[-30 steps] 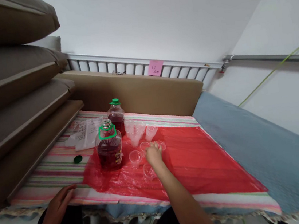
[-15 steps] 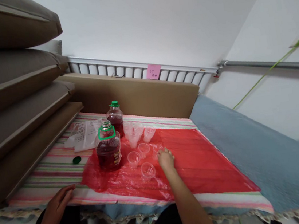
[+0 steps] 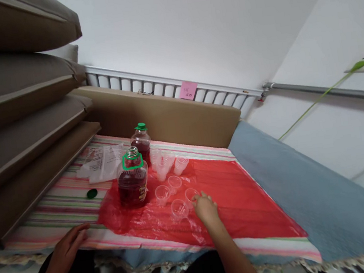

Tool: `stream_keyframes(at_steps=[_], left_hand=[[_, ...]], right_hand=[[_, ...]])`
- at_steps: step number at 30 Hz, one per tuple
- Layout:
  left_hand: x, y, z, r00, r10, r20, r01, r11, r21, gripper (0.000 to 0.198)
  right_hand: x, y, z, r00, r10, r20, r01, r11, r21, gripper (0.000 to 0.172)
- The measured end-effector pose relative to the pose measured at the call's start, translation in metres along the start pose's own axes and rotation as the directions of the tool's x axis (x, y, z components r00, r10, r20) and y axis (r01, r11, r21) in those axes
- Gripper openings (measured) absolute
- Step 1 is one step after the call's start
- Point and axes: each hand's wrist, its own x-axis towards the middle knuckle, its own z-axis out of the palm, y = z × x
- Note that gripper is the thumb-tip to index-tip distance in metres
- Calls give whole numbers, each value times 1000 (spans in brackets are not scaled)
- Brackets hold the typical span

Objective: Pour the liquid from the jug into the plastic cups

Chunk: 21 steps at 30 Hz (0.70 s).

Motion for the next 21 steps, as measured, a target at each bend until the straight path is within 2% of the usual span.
stream_keyframes(at_steps=[4,8,12,15,21], left_hand=[[0,1,1,1000,-8,-18,7,1000,-29,37],[0,0,2,1000,-17,-26,15,998,-54,37],[-1,-1,2,999,-43,-14,42,997,-65,38],[-3,-1,1,998,-56,-10,55,996,-69,37],[-4,2,-1,998,-61,-16,60,995,-82,36]], right_hand=[[18,-9,-22,998,-45,-48,46,999,19,31],[46,-44,-38,971,-192,-140,202,977,61,35],[80,-91,-35,938,-295,-182,311,948,65,40],[100,-115,-28,921,-349,-170,362,931,52,42],[117,-128,-25,926,-360,-113,365,931,30,30]])
